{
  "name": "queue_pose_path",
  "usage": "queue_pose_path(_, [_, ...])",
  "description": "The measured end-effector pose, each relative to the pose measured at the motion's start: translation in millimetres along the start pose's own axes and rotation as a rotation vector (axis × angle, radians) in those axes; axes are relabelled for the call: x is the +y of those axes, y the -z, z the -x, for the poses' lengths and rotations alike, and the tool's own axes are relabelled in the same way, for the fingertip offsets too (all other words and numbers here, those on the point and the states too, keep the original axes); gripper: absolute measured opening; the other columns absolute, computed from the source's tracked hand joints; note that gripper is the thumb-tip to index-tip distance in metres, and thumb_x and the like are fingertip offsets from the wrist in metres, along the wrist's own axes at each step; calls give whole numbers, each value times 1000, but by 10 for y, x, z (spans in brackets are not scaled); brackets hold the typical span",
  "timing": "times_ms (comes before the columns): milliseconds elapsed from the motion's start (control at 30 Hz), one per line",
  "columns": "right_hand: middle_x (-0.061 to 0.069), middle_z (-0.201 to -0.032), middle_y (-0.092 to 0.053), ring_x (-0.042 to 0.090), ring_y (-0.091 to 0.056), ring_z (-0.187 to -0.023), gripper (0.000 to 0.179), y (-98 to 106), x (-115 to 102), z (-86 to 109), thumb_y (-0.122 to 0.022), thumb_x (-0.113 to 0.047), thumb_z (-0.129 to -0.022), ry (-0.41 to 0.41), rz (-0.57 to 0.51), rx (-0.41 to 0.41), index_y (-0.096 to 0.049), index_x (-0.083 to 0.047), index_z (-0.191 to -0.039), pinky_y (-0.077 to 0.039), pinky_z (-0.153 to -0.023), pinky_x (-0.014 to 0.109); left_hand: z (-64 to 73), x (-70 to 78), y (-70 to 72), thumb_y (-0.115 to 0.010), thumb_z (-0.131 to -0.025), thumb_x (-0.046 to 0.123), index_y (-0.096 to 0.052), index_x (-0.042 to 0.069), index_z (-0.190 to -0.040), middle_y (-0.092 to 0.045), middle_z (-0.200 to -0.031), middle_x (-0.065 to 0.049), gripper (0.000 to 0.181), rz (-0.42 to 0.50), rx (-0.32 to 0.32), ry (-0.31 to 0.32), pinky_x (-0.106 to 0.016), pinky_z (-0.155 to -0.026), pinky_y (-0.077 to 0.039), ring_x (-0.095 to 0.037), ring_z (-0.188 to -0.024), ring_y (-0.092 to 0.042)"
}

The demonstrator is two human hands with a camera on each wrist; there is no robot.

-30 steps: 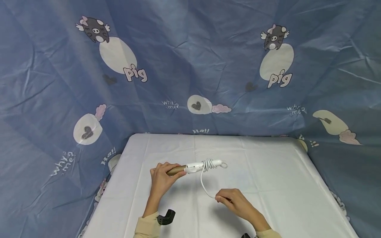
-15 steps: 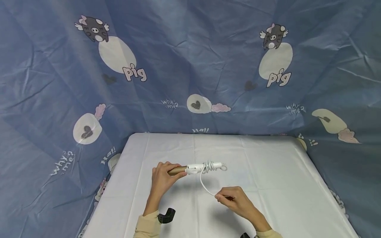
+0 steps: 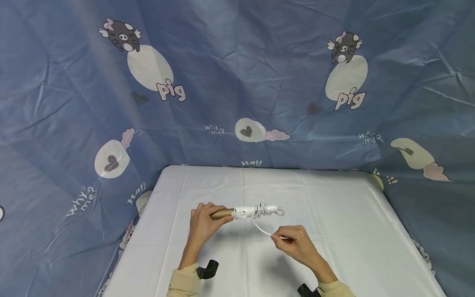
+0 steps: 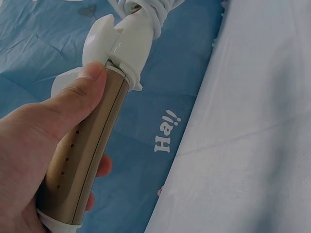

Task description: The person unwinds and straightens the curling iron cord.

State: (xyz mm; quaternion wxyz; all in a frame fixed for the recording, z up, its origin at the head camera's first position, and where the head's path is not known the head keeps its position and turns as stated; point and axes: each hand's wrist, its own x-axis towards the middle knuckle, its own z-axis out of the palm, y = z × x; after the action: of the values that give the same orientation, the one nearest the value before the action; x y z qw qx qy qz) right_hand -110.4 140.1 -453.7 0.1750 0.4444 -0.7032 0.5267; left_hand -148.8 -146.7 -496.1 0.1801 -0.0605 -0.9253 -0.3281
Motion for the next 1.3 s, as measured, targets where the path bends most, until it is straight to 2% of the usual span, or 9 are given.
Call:
queue_pose_path(300, [-4,-55,-47,-3,-33,-48,35,110,25,-160,-64,24,-68,32,59,36,-61,-11,-71,-26,-46,4,-19,2,-4,-77,-65,59,-75,33,-95,-65,-80,13,40,2,-26,-28,-30,-71,-23,-6,-70,-40])
queue_pose_path(533, [-3,-57,-47,-4,-33,-49,34,178,53,-236,-64,24,-68,51,78,36,-61,-10,-72,-26,-47,3,-5,3,4,-78,-63,58,-75,31,-94,-65,-80,13,41,-16,-18,-56,-30,-71,-24,-6,-69,-39])
queue_pose_path(733, [-3,-59,-52,-5,-35,-49,34,229,67,-285,-65,23,-70,23,86,13,-63,-10,-74,-29,-46,4,12,-7,-1,-78,-63,58,-75,31,-95,-65,-80,15,42,-21,-33,-71,-30,-70,-23,-5,-68,-38])
queue_pose_path(933, [2,-61,-58,4,-41,-43,33,312,70,-343,-64,23,-72,-39,74,-6,-66,-9,-77,-33,-42,8,19,-12,-9,-76,-64,61,-75,30,-96,-64,-80,16,44,-1,-77,-62,-30,-69,-23,-6,-67,-38])
queue_pose_path(1033, [4,-62,-60,6,-41,-42,32,343,156,-329,-64,23,-73,-53,88,-4,-67,-9,-77,-33,-42,9,23,-13,-13,-74,-65,63,-75,33,-95,-65,-82,17,43,-2,-96,-59,-30,-71,-24,-5,-67,-39])
queue_pose_path(1300, [-4,-67,-63,-6,-36,-48,31,413,484,-261,-67,14,-77,-53,140,15,-69,-17,-82,-31,-43,9,27,-23,-19,-72,-64,66,-74,38,-92,-64,-82,20,41,-33,-115,-75,-29,-71,-23,-3,-68,-38])
